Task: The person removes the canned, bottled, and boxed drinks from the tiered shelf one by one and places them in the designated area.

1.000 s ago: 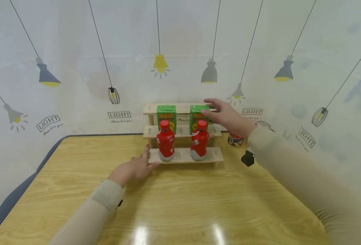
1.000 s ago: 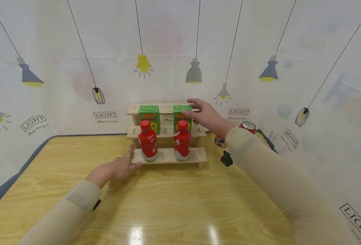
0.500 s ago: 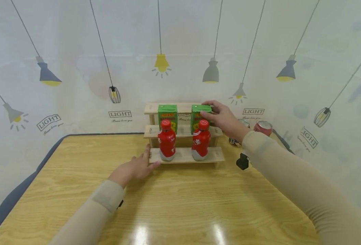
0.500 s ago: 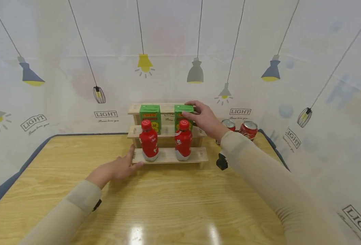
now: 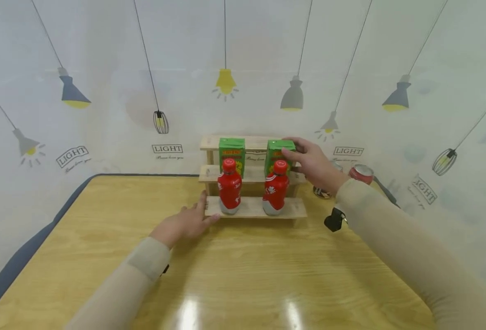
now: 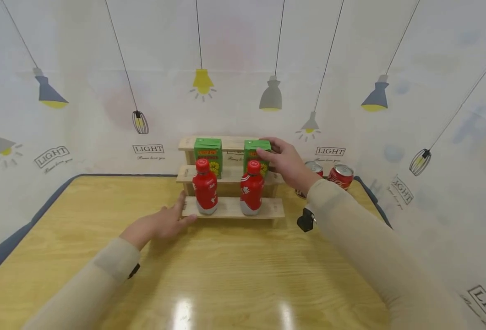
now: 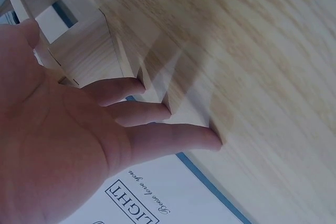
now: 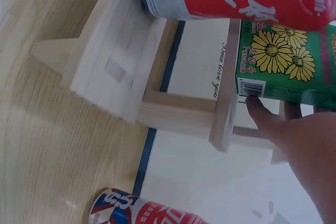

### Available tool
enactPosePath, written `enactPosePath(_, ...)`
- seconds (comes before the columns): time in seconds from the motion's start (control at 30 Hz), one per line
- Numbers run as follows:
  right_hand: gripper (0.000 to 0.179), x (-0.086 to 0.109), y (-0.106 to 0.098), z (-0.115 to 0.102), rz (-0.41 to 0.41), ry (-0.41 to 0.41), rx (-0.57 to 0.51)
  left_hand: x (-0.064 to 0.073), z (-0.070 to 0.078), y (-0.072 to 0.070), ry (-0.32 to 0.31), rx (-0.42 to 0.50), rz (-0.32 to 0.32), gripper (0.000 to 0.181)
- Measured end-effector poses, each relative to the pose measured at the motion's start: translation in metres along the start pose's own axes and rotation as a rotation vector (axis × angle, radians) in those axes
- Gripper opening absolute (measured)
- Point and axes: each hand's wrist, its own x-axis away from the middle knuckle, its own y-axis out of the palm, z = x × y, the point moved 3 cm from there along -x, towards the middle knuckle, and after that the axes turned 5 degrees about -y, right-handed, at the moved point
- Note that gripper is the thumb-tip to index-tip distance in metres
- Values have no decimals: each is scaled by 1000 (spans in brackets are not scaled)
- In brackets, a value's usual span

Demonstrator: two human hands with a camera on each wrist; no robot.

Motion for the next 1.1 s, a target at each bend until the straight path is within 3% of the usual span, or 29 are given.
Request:
enactPosePath(0.47, 61, 13, -29, 5, -8, 7, 9, -3, -2, 2, -22, 16, 8, 100)
enactPosePath(0.7, 65, 34, -58, 3, -13, 57, 121, -3, 2, 3, 4, 14, 3, 100)
enactPosePath(0.93, 69, 56, -92, 4, 34, 54, 197, -2, 2, 2, -3, 4, 11, 98)
enactPosePath(1.1, 71, 73, -110, 7, 73, 67, 341, -1, 1, 0, -1, 1, 6, 98)
